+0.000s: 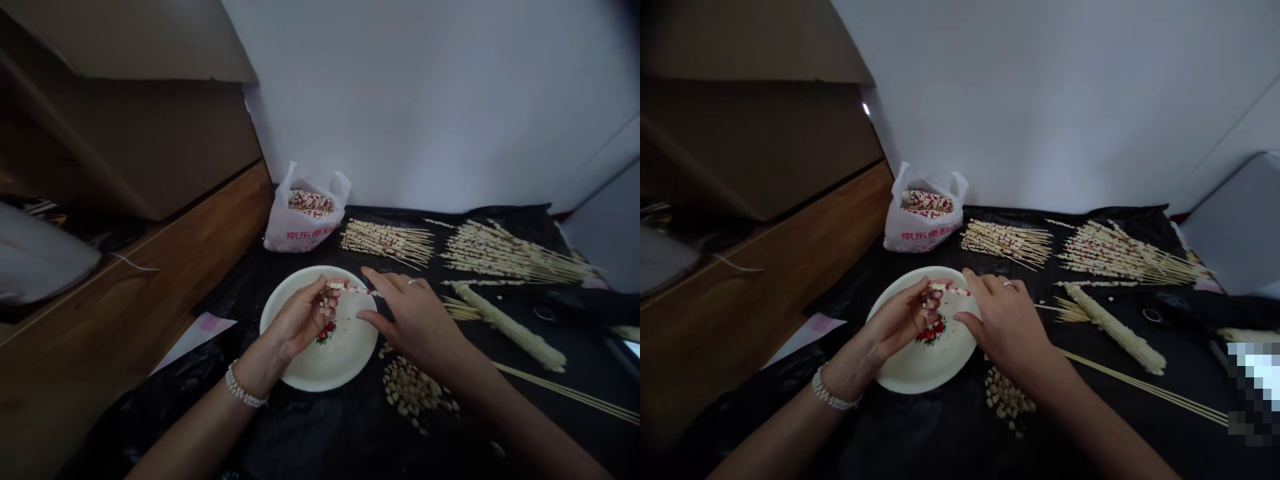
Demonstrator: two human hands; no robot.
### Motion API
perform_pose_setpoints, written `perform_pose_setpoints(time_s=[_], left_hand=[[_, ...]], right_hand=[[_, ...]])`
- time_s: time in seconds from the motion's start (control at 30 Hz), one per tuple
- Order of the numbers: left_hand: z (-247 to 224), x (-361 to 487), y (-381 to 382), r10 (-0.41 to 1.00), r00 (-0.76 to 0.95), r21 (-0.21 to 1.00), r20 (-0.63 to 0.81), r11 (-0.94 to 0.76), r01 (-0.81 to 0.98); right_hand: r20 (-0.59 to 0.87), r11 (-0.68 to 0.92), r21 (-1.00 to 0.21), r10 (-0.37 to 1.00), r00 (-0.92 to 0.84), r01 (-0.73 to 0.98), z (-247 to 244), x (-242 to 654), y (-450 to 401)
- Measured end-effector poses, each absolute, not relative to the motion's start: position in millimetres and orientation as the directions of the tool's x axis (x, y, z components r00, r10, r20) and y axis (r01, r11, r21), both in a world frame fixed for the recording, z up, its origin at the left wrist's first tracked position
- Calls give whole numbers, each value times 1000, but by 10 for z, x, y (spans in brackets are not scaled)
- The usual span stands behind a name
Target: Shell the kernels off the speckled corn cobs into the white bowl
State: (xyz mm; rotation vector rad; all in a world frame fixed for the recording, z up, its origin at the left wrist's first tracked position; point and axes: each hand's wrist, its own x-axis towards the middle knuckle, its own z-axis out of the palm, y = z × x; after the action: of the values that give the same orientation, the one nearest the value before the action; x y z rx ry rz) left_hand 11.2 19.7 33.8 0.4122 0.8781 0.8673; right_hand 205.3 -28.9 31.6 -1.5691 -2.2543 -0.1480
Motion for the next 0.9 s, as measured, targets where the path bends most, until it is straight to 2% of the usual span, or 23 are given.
perform_pose_setpoints(time_s=[0.07, 0.13, 0.2, 0.3, 0.4, 0.5, 0.73, 0.9], left_hand=[[343, 195, 190, 763, 399, 614, -508, 646, -453], [343, 239, 209, 737, 453, 598, -501, 673, -435], [327, 231, 261, 735, 471, 584, -488, 676, -450], [241, 129, 362, 718, 479, 525, -506, 696, -489], [104, -14, 409, 666, 582, 488, -467, 743, -458], [11, -116, 376, 675, 632, 501, -380, 725, -473], [95, -120, 260, 720, 572, 535, -392, 685, -495], [167, -59, 223, 755, 505, 585, -418, 649, -487]], right_hand=[[372, 393, -175, 875, -309, 903, 261, 1991, -283], [317, 409, -270, 893, -320, 872, 209, 1966, -259], [243, 378, -370, 921, -304, 849, 171, 1989, -221], [184, 305, -420, 951, -249, 855, 162, 2068, -161], [177, 312, -493, 950, -257, 812, 182, 2121, -123], [213, 353, -571, 936, -281, 741, 180, 2133, -108], [274, 388, -605, 921, -276, 696, 155, 2135, -117], [239, 404, -645, 913, -330, 648, 226, 2092, -153]])
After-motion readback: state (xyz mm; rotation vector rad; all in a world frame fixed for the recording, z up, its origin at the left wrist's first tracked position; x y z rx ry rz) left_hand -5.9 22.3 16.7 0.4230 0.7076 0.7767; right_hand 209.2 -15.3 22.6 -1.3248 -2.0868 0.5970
